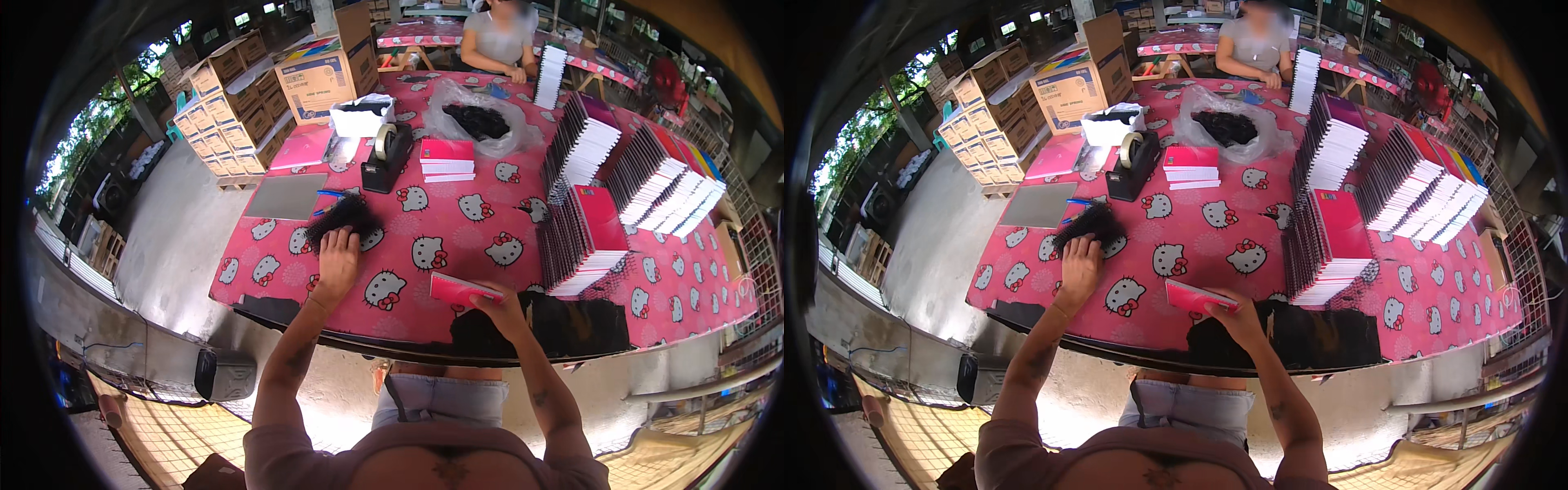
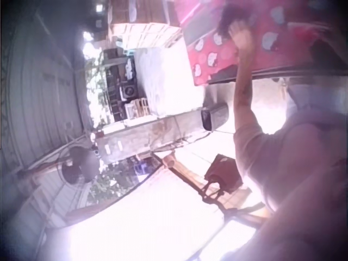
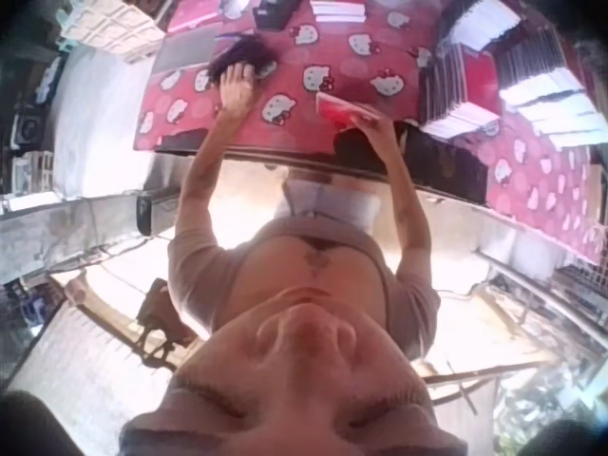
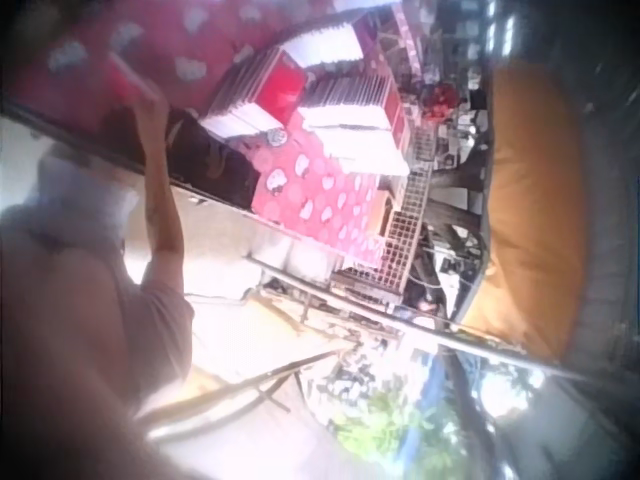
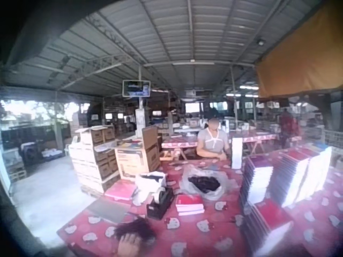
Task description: The person places small white labels or cards into pink notebooks and then stacks the notebooks on the table.
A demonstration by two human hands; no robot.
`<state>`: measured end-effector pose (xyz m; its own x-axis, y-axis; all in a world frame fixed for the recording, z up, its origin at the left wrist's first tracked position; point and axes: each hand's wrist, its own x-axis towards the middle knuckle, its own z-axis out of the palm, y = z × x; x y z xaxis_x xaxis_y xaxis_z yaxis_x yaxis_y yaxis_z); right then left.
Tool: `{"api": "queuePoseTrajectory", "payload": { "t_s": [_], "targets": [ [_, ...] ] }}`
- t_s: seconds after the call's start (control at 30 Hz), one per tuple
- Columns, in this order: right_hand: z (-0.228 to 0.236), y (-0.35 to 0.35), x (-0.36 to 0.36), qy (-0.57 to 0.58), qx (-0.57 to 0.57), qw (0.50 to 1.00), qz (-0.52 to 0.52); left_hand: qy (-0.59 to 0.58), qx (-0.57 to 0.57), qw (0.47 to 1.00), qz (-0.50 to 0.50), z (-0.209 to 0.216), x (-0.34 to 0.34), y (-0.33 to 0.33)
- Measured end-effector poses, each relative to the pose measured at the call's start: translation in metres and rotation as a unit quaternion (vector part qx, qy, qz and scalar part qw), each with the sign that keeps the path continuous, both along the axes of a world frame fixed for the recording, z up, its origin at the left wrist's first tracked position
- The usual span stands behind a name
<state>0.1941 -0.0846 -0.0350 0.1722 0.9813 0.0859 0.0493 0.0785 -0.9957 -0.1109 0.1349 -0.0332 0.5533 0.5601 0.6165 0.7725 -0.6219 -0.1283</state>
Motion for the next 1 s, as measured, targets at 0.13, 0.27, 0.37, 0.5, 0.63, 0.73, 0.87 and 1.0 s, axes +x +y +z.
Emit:
{"api": "queuePoseTrajectory", "payload": {
  "t_s": [0.13,0.27,0.37,0.5,0.63,0.73,0.87,1.0],
  "targets": [
    [-0.002,-0.002,0.000,-0.002,0.000,1.000,-0.014,-0.110,-0.110,0.987,-0.025,0.023,0.031,-0.039],
    [-0.003,-0.002,-0.003,0.016,0.003,1.000,-0.023,-0.306,-0.340,0.879,-0.137,0.014,0.055,-0.087],
    [-0.010,0.001,-0.006,0.026,0.005,1.000,-0.015,-0.400,-0.463,0.759,-0.220,-0.015,0.076,-0.126],
    [-0.011,-0.002,0.002,-0.007,0.004,1.000,-0.017,-0.406,-0.411,0.784,-0.227,0.006,0.085,-0.119],
    [-0.014,-0.001,0.002,-0.006,0.005,1.000,-0.011,-0.302,-0.306,0.877,-0.214,0.035,0.073,-0.106],
    [-0.017,0.002,-0.001,0.020,0.027,0.999,-0.019,-0.247,-0.358,0.881,-0.187,0.039,0.064,-0.114],
    [-0.012,0.001,-0.005,0.017,0.010,1.000,-0.007,-0.282,-0.310,0.878,-0.229,0.034,0.062,-0.116],
    [-0.014,0.001,-0.002,-0.010,0.029,0.999,-0.018,-0.259,-0.300,0.893,-0.214,0.033,0.069,-0.111]
  ]
}}
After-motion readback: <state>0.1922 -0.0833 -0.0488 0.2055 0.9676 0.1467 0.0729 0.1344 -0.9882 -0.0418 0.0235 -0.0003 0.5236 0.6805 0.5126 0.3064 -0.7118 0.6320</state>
